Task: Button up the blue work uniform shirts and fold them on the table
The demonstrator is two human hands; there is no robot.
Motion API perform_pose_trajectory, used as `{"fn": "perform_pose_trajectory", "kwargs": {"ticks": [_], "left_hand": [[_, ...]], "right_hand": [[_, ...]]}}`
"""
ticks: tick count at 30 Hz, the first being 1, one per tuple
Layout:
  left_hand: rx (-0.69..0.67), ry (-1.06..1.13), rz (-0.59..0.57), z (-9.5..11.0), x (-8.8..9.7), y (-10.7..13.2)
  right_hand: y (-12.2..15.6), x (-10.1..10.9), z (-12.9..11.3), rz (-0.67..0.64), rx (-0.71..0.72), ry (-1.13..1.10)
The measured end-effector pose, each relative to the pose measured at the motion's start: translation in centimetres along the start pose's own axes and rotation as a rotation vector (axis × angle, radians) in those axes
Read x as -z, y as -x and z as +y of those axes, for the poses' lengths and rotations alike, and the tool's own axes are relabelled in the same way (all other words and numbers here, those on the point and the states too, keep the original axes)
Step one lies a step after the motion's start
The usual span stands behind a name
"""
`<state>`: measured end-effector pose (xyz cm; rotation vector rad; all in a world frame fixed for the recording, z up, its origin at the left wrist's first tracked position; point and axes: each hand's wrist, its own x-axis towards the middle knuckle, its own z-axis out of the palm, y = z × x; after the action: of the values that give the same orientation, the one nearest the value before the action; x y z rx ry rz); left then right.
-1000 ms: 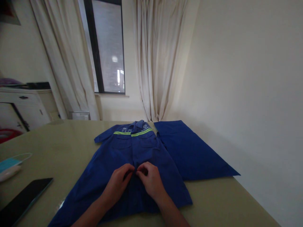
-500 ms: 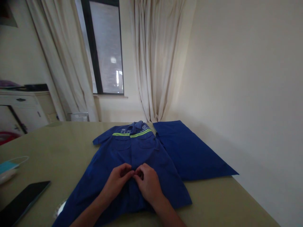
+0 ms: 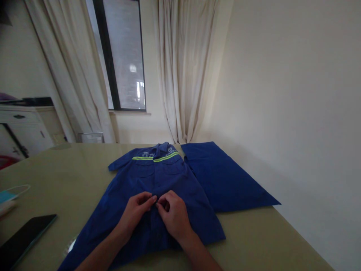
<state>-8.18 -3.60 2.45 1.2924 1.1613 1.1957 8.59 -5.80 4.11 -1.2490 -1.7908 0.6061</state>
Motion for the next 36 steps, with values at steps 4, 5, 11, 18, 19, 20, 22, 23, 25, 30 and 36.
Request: {"fn": "perform_pose_trajectory", "kwargs": {"ticks": [4, 5, 11, 18, 19, 20, 22, 23, 25, 30, 36], "left_hand": [[-0.024, 0.012, 0.012, 0.2, -0.1, 0.1], [-0.028, 0.008, 0.009, 0.2, -0.1, 0.1], [-0.028, -0.011, 0.005, 0.3, -0.1, 0.2], [-0.101, -0.056, -0.028, -0.1, 0.0, 0.0], [-0.115, -0.080, -0.037, -0.1, 0.1, 0.0], [-0.129, -0.109, -0.046, -0.1, 0.2, 0.0], [-0.175, -0.193, -0.065, 0.1, 0.6, 0.2], [-0.212, -0.259, -0.077, 0.3, 0.8, 0.3], [-0.306, -0.423, -0.102, 0.6, 1.1, 0.5], [-0.527, -0.733, -0.185, 0.7, 1.3, 1.2], [-0.645, -0.970, -0.198, 0.6, 1.1, 1.4]], "right_hand": [[-0.1, 0.2, -0.1, -0.003, -0.015, -0.018], [-0.1, 0.2, -0.1, -0.005, -0.015, -0.023], [0.0, 0.1, 0.3, -0.001, -0.012, -0.028], [-0.1, 0.1, 0.4, 0.011, 0.010, -0.059], [-0.1, 0.1, 0.5, 0.016, 0.008, -0.070], [-0.2, 0.2, 0.5, 0.020, -0.003, -0.085], [-0.4, 0.3, 0.7, 0.026, -0.048, -0.119], [-0.5, 0.3, 0.7, 0.028, -0.073, -0.134], [-0.5, 0.3, 0.7, 0.027, -0.113, -0.159], [-0.6, -0.2, 1.1, -0.014, -0.174, -0.283], [-0.7, -0.8, 2.3, -0.085, -0.349, -0.431]]}}
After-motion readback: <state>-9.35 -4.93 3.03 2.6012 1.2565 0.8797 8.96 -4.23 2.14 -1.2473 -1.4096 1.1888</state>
